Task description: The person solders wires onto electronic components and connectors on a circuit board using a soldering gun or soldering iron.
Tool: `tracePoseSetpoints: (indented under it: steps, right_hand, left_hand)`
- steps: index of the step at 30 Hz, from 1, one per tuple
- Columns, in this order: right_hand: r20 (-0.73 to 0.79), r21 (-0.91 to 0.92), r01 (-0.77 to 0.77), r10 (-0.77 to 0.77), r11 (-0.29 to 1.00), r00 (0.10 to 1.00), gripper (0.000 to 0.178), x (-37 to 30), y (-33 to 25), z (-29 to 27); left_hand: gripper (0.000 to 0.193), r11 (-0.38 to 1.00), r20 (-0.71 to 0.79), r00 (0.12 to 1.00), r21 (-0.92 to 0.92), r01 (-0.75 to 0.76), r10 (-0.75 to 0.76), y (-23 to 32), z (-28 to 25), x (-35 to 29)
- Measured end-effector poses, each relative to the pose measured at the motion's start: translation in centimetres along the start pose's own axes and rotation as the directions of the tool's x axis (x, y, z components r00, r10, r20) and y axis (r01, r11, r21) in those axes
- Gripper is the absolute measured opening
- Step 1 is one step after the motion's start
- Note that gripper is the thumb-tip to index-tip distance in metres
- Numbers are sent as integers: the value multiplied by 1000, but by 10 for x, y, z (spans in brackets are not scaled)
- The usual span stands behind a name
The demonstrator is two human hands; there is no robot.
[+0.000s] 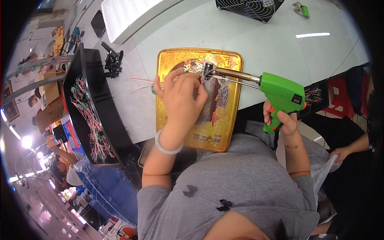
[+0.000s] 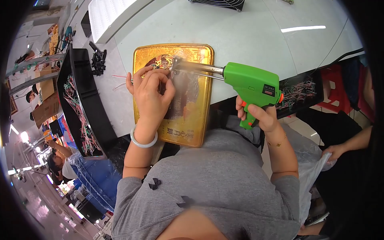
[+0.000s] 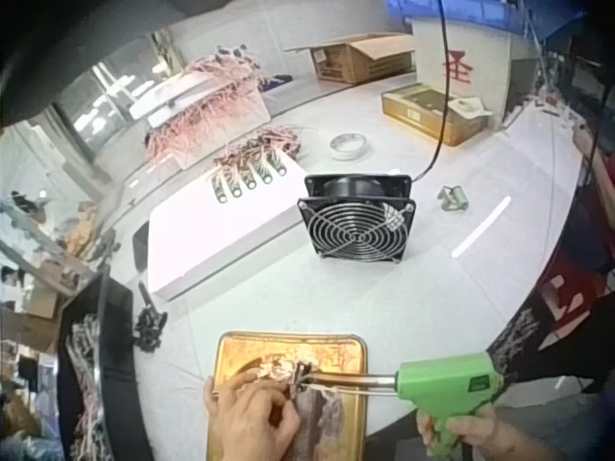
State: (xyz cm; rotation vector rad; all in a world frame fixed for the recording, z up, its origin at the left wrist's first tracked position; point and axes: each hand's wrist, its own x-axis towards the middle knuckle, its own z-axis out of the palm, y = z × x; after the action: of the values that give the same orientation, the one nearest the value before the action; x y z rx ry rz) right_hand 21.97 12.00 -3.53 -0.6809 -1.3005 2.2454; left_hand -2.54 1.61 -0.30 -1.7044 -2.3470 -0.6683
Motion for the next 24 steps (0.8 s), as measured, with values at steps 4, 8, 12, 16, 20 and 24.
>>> tracePoseSetpoints:
  steps: [4, 8, 12, 16, 20, 24]
  right_hand:
    - [-10, -1, -8, 8, 1000, 1000, 38, 1, -1, 2]
    - [-9, -3, -8, 8, 1000, 1000, 36, 0, -1, 4]
    - [-9, -2, -1, 1, 1000, 1000, 36, 1, -1, 4]
    - [-9, -6, -4, 3, 1000, 1000, 36, 1, 0, 4]
    - [-15, -9, -4, 4, 1000, 1000, 36, 1, 2, 3]
    - [-3, -1, -7, 7, 1000, 1000, 35, 2, 2, 3]
  left_hand:
    - [14, 1000, -3, 1000, 0, 1, -1, 1, -1, 0]
    - [14, 1000, 1, 1000, 5, 2, -2, 0, 0, 0]
    - [13, 1000, -3, 1000, 3, 4, -4, 1, 0, 0]
    - [13, 1000, -5, 1000, 4, 7, -7, 1, 0, 0]
    - [13, 1000, -7, 1000, 9, 5, -5, 0, 1, -1]
    - [13, 1000, -4, 1000, 12, 8, -8, 0, 0, -1]
